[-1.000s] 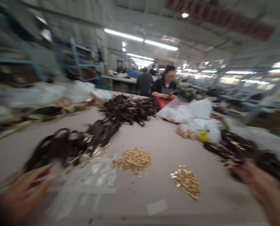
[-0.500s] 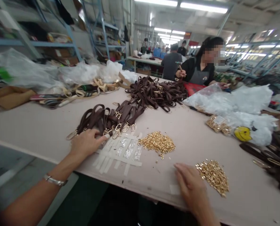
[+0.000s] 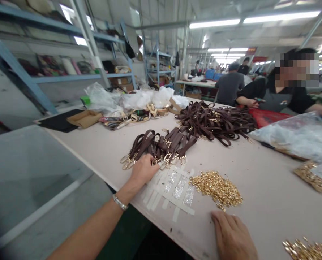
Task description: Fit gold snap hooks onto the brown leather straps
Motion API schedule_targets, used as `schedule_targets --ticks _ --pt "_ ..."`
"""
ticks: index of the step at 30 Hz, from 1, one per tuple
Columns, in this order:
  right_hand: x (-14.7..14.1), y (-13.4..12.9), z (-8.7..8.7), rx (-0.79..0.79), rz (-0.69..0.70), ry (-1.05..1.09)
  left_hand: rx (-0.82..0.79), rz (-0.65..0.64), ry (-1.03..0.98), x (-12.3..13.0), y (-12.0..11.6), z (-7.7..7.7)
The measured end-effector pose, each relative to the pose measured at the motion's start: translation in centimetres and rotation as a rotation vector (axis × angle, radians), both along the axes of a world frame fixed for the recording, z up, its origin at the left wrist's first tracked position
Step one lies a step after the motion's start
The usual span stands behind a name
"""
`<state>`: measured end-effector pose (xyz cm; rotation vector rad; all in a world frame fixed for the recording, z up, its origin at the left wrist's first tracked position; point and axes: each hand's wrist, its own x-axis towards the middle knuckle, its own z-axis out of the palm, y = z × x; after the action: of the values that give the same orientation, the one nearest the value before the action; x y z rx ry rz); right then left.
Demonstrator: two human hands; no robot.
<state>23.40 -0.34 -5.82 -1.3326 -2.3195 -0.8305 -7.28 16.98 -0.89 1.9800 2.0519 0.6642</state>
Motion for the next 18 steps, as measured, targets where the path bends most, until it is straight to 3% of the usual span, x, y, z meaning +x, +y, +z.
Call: schedule_targets --ticks 2,6,9,12,18 --pt "0.0 0.4 0.5 0.006 -0.022 0.010 -0.037 0.001 -0.077 -0.4 0.4 0.0" --pt "-0.1 1.1 1.4 0.033 0.069 -0.024 -0.130 -0.007 -0.276 -1.8 0.9 0.4" --pt "-0.5 1.5 1.5 0.009 0.004 0.075 -0.191 -0.015 -0.493 -2.3 0.6 0.7" --pt "-0.9 1.5 1.0 -0.066 -0.101 0.248 -0.261 -0.036 -0.789 -2.2 -1.0 0.7" --pt "-0.8 1.0 0.2 -0.246 -0.095 0.297 -0.459 -0.115 -1.341 -0.8 -6.5 0.6"
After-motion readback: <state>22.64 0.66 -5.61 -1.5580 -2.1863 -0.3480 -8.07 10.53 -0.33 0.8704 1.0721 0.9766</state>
